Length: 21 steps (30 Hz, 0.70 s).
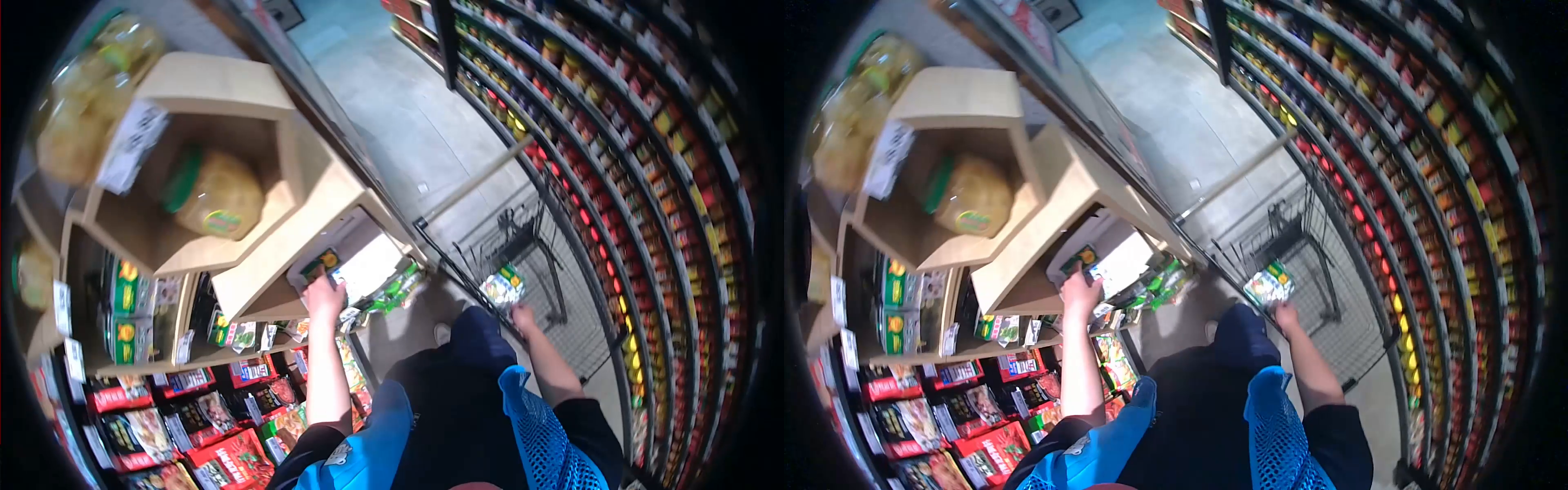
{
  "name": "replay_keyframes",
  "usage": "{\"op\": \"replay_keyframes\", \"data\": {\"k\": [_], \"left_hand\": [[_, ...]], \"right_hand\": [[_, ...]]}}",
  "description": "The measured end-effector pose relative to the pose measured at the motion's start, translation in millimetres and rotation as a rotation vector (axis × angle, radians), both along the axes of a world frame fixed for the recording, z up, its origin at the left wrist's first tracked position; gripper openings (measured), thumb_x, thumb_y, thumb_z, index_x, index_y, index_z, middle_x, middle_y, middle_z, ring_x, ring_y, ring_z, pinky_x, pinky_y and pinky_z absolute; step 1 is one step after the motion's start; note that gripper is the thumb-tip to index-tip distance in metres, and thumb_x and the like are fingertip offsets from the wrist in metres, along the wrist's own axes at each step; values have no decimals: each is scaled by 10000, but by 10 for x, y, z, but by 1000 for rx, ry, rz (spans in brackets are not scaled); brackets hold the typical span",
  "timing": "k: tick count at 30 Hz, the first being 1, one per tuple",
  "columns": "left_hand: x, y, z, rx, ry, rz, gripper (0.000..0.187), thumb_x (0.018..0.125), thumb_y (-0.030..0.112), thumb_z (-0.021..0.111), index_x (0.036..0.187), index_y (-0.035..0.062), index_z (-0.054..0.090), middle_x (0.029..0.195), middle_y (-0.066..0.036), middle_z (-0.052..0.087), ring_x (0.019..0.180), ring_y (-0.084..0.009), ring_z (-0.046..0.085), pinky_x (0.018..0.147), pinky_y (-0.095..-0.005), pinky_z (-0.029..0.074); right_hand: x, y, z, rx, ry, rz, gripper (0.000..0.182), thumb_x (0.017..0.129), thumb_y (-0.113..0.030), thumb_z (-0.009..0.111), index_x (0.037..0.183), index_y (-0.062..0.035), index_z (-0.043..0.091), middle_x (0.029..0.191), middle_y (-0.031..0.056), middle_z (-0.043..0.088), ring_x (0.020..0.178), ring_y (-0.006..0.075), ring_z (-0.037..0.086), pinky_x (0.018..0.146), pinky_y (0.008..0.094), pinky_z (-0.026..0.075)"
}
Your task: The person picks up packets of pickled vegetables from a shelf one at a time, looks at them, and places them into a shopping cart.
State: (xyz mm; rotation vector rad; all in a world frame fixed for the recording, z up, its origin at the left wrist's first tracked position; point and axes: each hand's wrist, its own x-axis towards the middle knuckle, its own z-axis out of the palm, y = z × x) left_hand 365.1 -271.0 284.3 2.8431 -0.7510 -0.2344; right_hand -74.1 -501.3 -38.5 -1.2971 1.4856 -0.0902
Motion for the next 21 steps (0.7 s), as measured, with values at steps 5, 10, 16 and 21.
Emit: {"op": "replay_keyframes", "data": {"k": [5,10,16,21], "left_hand": [[25,98,-141,-294,46,-91,587,699,205,809,1234,61,616,965,-214,687,912,-341,675,854,-397,514],[-9,63,35,-283,7,-83,781,655,133,818,1355,99,473,1251,-228,525,1194,-398,486,987,-474,423],[124,140,-68,-701,157,-4,835,643,21,818,1375,105,426,1289,-241,491,1245,-335,458,1007,-411,406],[106,162,-4,-1021,318,66,596,789,-65,704,1327,-5,453,1192,-179,611,1064,-167,597,887,-291,473]], "right_hand": [[-38,40,382,-19,-108,-47,193,910,-130,493,829,-17,627,670,58,588,567,153,564,509,311,441],[138,-7,430,-197,-35,114,213,919,-157,541,869,26,638,719,89,638,613,161,596,564,326,465],[573,-67,761,-317,-150,228,294,961,-233,550,850,25,635,708,84,642,614,157,594,584,323,473],[892,45,1220,-419,-220,281,280,966,-230,557,852,14,633,695,78,626,649,144,581,614,332,468]]}}
